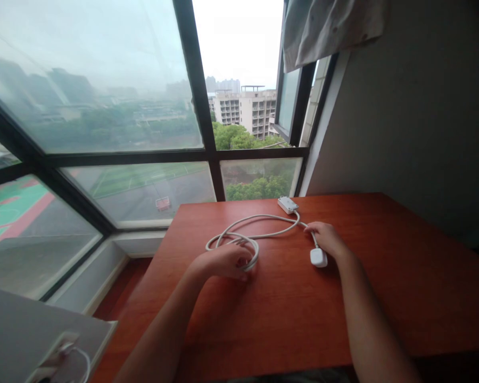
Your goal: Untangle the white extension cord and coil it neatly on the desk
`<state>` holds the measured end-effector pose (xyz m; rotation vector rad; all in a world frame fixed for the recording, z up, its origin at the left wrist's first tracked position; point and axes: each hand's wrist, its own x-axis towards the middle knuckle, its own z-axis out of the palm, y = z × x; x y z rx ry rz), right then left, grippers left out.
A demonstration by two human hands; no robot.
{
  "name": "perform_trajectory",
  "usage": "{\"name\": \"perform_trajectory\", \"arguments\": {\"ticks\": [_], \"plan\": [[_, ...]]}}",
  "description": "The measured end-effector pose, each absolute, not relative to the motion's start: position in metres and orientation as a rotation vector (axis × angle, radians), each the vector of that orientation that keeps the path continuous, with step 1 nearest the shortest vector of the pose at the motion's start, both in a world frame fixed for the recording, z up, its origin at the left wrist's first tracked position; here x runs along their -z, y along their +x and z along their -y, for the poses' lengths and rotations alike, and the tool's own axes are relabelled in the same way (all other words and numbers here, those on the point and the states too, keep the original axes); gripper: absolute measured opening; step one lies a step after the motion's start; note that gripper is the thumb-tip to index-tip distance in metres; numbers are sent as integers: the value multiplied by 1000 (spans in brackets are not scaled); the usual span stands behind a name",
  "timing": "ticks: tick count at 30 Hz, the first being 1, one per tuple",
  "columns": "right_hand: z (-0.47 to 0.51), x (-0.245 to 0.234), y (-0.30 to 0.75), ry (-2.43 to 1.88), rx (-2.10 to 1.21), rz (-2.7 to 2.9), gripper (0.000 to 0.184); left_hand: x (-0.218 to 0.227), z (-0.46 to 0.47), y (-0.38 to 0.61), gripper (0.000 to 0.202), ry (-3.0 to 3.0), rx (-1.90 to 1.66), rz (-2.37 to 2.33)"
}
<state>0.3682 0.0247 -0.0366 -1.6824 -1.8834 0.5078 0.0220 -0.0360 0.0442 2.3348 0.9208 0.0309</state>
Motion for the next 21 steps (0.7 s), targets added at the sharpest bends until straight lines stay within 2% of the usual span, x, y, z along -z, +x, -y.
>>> {"name": "perform_trajectory", "arguments": {"ticks": [5,10,13,17,21], "plan": [[-24,31,368,-1613,-354,1955,29,-51,30,7,29,2152,-301,-992],[-18,14,348,-1489,-182,1877,30,-51,14,-19,28,2173,-570,-1509],[-10,6,317,-1356,-265,1887,30,-44,9,-30,30,2131,-511,-1791],[9,2,266,-1210,-446,2029,27,-37,8,-31,32,2089,-301,-1776],[29,5,228,-1246,-544,2141,27,-31,6,-26,25,2164,-273,-1788]]}}
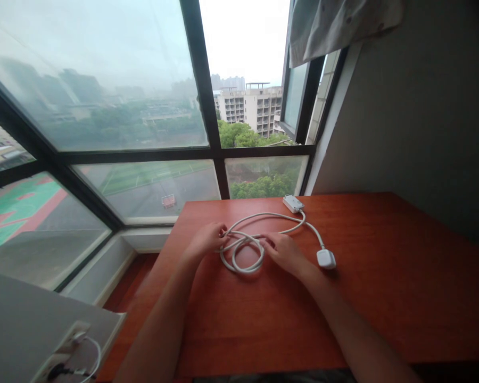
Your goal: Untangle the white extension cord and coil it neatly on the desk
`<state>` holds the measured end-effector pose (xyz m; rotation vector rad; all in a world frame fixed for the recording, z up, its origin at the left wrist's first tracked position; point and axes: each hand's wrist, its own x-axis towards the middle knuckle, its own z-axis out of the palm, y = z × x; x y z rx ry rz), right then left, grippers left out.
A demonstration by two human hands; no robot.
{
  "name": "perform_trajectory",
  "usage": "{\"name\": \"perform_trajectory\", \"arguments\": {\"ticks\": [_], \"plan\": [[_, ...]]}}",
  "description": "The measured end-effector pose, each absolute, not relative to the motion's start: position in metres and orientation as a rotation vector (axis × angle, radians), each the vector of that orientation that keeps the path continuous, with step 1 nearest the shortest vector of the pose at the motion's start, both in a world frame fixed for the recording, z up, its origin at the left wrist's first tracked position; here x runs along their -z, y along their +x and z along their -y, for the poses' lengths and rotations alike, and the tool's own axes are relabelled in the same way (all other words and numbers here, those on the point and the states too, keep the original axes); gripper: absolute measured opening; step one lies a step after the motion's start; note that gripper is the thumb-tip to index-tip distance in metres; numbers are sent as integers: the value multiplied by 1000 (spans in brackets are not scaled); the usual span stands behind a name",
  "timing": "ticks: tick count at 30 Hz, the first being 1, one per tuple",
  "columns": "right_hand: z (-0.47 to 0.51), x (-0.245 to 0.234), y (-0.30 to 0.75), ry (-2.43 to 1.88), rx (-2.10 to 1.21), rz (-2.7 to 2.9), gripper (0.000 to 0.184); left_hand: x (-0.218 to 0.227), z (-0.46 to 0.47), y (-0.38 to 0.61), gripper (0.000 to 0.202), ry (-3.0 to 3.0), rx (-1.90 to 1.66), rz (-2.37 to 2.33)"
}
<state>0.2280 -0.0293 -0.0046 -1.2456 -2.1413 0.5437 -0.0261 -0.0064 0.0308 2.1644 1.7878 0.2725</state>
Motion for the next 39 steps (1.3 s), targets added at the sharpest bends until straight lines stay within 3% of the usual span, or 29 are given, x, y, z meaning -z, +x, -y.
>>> {"name": "perform_trajectory", "arguments": {"ticks": [17,23,28,33,39], "plan": [[22,5,243,-1319,-629,2149,24,-15,5,-11,16,2385,-284,-1783],[-3,11,286,-1614,-213,1715,28,-21,6,-13,19,2342,-320,-1782],[-15,28,308,-1822,-460,1605,35,-39,11,-8,19,2370,-415,-1794],[-21,41,313,-1806,-267,1628,27,-43,19,1,29,2341,-293,-1605],[-26,43,312,-1507,-875,1242,27,-32,24,13,24,2331,-202,-1422]]}}
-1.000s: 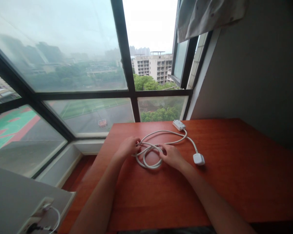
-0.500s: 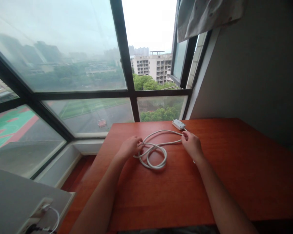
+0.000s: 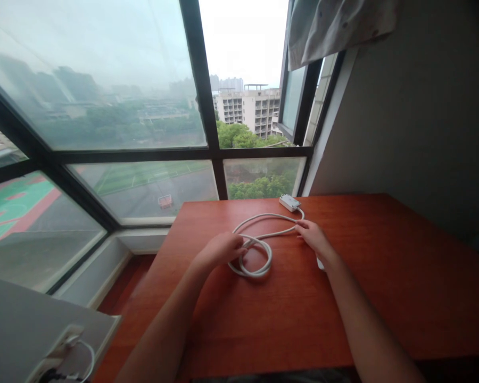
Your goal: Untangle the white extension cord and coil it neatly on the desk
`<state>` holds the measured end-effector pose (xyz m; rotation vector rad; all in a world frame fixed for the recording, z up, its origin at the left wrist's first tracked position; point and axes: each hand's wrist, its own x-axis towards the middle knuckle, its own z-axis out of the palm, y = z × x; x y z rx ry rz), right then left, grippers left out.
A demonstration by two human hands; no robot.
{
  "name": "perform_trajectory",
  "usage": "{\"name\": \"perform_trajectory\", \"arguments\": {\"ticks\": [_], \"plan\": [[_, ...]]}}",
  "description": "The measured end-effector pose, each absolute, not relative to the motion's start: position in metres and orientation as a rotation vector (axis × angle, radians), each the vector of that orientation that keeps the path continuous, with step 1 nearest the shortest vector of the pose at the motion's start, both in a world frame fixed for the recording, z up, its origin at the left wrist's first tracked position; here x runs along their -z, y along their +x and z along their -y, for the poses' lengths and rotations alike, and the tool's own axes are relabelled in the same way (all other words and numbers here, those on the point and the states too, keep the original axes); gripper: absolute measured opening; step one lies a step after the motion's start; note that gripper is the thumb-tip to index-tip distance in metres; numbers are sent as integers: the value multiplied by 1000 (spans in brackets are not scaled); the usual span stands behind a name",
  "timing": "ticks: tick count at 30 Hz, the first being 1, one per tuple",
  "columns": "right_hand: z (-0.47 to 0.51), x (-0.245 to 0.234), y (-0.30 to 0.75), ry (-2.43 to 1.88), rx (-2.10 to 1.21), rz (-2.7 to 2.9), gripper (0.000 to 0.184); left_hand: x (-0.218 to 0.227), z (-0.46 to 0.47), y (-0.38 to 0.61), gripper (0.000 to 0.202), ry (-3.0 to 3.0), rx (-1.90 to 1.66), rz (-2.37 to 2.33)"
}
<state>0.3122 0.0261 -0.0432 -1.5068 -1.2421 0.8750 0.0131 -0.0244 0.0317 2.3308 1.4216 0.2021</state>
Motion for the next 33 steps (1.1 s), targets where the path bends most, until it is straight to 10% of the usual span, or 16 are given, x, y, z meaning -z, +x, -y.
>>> {"name": "perform_trajectory", "arguments": {"ticks": [15,33], "plan": [[-8,1,295,-1015,-1022,937,42,-30,21,15,42,2419,-172,-1425],[-8,10,302,-1467,-651,1394,39,-29,17,2,34,2394,-238,-1257]]}}
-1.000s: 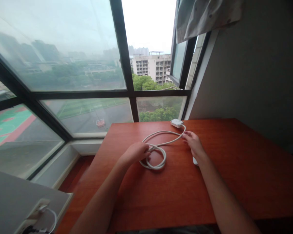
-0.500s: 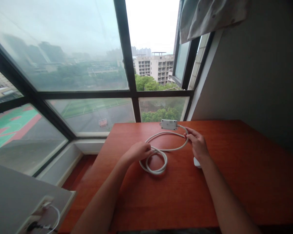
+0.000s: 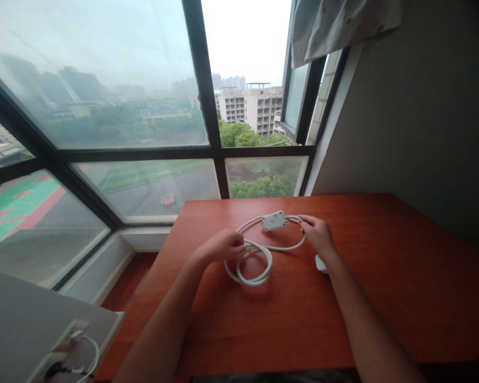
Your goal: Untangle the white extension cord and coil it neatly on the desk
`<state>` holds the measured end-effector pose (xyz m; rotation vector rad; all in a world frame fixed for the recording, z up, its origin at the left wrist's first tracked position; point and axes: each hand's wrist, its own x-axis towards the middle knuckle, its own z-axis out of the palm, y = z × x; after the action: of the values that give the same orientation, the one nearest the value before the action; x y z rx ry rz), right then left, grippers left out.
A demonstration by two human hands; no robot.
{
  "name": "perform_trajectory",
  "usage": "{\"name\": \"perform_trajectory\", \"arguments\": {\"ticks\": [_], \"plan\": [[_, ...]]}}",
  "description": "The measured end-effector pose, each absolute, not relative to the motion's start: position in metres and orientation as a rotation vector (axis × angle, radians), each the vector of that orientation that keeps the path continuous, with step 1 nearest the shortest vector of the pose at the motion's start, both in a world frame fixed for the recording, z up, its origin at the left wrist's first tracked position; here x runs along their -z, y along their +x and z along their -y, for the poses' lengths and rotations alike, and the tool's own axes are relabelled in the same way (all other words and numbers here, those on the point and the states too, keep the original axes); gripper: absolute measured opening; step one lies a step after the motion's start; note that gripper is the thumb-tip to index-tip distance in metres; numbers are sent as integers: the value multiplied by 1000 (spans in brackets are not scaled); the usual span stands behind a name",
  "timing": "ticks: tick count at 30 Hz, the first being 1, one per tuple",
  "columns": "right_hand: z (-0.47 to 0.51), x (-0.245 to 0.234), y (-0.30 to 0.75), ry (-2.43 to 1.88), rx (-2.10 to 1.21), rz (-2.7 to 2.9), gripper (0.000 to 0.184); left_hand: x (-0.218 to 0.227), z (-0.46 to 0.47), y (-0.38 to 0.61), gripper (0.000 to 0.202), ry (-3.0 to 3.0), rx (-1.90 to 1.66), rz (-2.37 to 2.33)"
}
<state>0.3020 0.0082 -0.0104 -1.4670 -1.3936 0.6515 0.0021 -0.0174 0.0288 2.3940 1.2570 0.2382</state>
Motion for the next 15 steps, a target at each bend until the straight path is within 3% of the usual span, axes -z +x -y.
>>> {"name": "perform_trajectory", "arguments": {"ticks": [9,15], "plan": [[-6,18,299,-1926,-245,2023,27,-42,19,-6,34,2360,-291,-1238],[0,15,292,-1972,-43,2027,27,-40,17,-7,35,2341,-295,-1257]]}}
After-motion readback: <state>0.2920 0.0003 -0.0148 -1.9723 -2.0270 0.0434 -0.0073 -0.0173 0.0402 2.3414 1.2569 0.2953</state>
